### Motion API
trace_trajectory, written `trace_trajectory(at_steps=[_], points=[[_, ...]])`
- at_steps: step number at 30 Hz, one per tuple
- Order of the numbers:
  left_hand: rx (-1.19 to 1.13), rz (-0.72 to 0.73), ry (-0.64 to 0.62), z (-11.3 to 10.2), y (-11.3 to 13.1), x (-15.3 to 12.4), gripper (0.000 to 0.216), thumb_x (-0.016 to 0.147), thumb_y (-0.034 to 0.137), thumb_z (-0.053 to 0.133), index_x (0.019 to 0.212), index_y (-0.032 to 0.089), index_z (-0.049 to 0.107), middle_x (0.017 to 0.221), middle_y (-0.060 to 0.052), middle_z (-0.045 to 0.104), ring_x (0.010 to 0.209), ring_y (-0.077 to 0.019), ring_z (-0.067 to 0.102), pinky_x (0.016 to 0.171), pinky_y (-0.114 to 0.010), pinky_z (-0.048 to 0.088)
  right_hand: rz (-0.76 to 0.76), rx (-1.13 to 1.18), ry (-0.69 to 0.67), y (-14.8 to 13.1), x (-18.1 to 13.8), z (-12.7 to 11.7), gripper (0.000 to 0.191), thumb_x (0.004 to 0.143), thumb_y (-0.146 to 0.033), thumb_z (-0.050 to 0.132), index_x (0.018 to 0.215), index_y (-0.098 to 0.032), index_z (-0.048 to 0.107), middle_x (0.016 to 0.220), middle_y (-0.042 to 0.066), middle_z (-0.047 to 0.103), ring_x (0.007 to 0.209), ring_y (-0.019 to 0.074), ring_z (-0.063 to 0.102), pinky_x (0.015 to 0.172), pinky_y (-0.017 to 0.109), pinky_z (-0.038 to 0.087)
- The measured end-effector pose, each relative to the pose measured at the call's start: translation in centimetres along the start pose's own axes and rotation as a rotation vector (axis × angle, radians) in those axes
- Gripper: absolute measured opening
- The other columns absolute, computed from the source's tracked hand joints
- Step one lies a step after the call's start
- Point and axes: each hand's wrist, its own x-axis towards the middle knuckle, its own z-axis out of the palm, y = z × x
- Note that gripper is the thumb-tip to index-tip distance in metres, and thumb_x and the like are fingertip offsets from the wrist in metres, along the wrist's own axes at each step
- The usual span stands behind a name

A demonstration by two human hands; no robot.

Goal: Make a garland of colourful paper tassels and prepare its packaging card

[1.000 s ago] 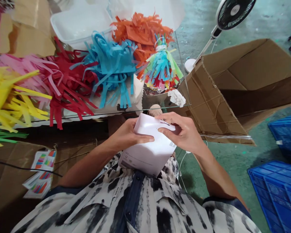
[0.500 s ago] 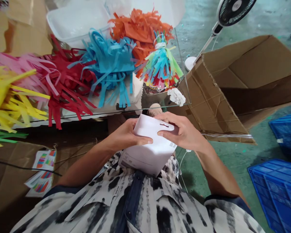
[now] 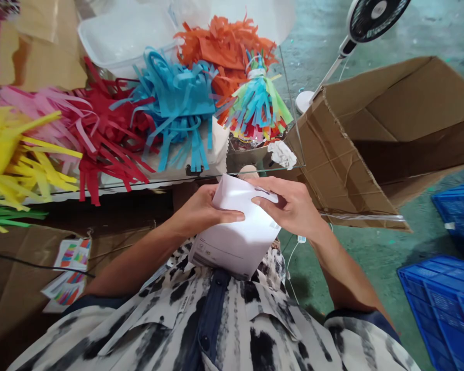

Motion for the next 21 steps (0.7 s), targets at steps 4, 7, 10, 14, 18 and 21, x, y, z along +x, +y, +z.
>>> trace_trajectory(at_steps=[4,7,10,14,18,21], points=[[-0.032,-0.015,-0.006,-0.15,-0.64,-0.06,0.052,0.061,0.031,0.099,0.104,0.012,0.079,0.094,-0.007,0.078,0.081,-0.0203,0.071,0.073,-0.028,0.052,-0.032,-0.005,-0.008,0.19,-0.14,0.38,0.040,0.096,-0.026,0.077,0.135,-0.032,0.073,0.126,0.004,0.080,0.101,0.0192,0.077,0.083,0.031,0.061],[-0.044,-0.025,-0.050,-0.26,-0.82,-0.11,0.050,0.060,0.029,0.098,0.103,0.012,0.079,0.092,-0.007,0.078,0.078,-0.0191,0.069,0.070,-0.027,0.051,-0.028,0.030,-0.039,0.13,-0.15,0.46,0.039,0.096,-0.026,0.077,0.134,-0.031,0.073,0.124,0.004,0.080,0.101,0.0181,0.077,0.086,0.030,0.060],[-0.043,-0.028,-0.080,-0.25,-0.90,-0.06,0.047,0.062,0.028,0.097,0.102,0.012,0.078,0.090,-0.006,0.077,0.077,-0.0174,0.068,0.069,-0.026,0.050,-0.010,0.060,-0.065,0.04,-0.05,0.37,0.035,0.096,-0.028,0.076,0.131,-0.030,0.073,0.121,0.003,0.079,0.100,0.0175,0.075,0.087,0.030,0.060],[-0.023,-0.019,-0.016,-0.20,-0.92,0.09,0.050,0.058,0.028,0.100,0.100,0.012,0.079,0.090,-0.006,0.078,0.077,-0.0178,0.069,0.070,-0.026,0.051,0.056,0.112,-0.131,0.04,0.28,0.08,0.033,0.095,-0.037,0.078,0.127,-0.027,0.073,0.116,0.005,0.076,0.092,0.0171,0.070,0.078,0.029,0.058],[-0.012,-0.080,-0.028,-0.37,-0.67,0.17,0.048,0.055,0.031,0.102,0.094,0.011,0.082,0.088,-0.007,0.080,0.075,-0.0194,0.071,0.069,-0.027,0.052,0.099,0.165,-0.137,-0.07,0.57,-0.21,0.028,0.095,-0.040,0.078,0.119,-0.026,0.074,0.104,0.003,0.075,0.083,0.0150,0.067,0.068,0.026,0.054],[-0.005,-0.098,-0.029,-0.49,-0.53,0.10,0.050,0.056,0.034,0.101,0.097,0.012,0.083,0.090,-0.009,0.081,0.076,-0.0216,0.073,0.069,-0.028,0.054,0.096,0.122,-0.094,-0.13,0.60,-0.22,0.025,0.097,-0.040,0.075,0.118,-0.027,0.076,0.104,0.003,0.078,0.079,0.0145,0.067,0.062,0.025,0.050]])
